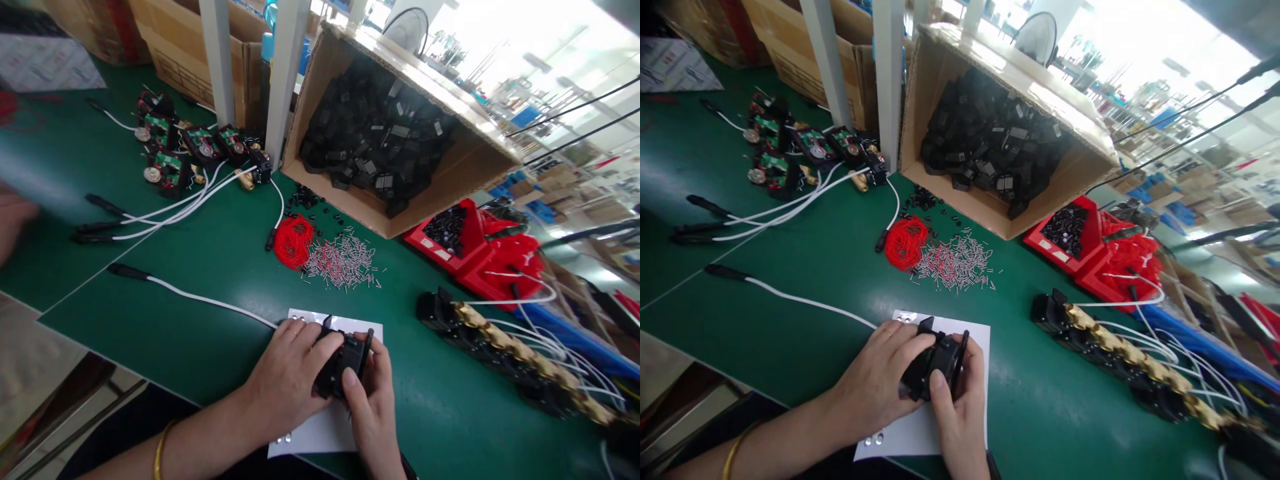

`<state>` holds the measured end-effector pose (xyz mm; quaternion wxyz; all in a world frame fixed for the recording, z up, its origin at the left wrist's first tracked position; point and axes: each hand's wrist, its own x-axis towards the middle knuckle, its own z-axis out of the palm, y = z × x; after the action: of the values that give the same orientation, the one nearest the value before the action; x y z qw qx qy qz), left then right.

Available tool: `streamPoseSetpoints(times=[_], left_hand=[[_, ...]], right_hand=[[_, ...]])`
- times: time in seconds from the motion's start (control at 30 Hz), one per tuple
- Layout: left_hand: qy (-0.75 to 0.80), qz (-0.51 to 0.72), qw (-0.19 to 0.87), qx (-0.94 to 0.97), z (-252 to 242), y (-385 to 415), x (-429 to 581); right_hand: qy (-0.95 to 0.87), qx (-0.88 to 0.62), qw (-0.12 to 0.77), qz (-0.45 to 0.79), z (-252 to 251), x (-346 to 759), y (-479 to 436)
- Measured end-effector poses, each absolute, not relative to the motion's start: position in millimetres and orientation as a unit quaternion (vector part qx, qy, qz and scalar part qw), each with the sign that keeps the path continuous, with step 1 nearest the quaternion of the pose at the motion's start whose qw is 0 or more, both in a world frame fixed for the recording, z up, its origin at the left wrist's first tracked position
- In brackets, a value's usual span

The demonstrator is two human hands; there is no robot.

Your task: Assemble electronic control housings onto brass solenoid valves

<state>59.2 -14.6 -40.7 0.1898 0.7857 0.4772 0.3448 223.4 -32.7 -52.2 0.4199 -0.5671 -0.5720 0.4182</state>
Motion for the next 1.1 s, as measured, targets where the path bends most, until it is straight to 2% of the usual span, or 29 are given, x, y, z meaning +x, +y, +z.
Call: streamPoseSetpoints(times=[0.4,0.6,0.87,1.1], left_hand=[[0.477,0.325,0.199,0.792,-43.1,-9.7,59.6],[0.468,0.346,0.169,0.795,-46.0,-11.9,57.6],[0.457,0.345,0.141,0.808,-48.5,-10.8,57.6],[0.473,0.357,0.140,0.794,-47.3,-11.1,61.7]], right_hand=[[-0.633,-0.533,0.424,0.368,-51.8,220.4,-37.6],[-0.585,-0.610,0.384,0.372,-35.7,211.5,-40.5],[-0.613,-0.584,0.378,0.375,-42.4,220.3,-35.5],[-0.562,-0.619,0.384,0.393,-40.6,214.6,-36.0]])
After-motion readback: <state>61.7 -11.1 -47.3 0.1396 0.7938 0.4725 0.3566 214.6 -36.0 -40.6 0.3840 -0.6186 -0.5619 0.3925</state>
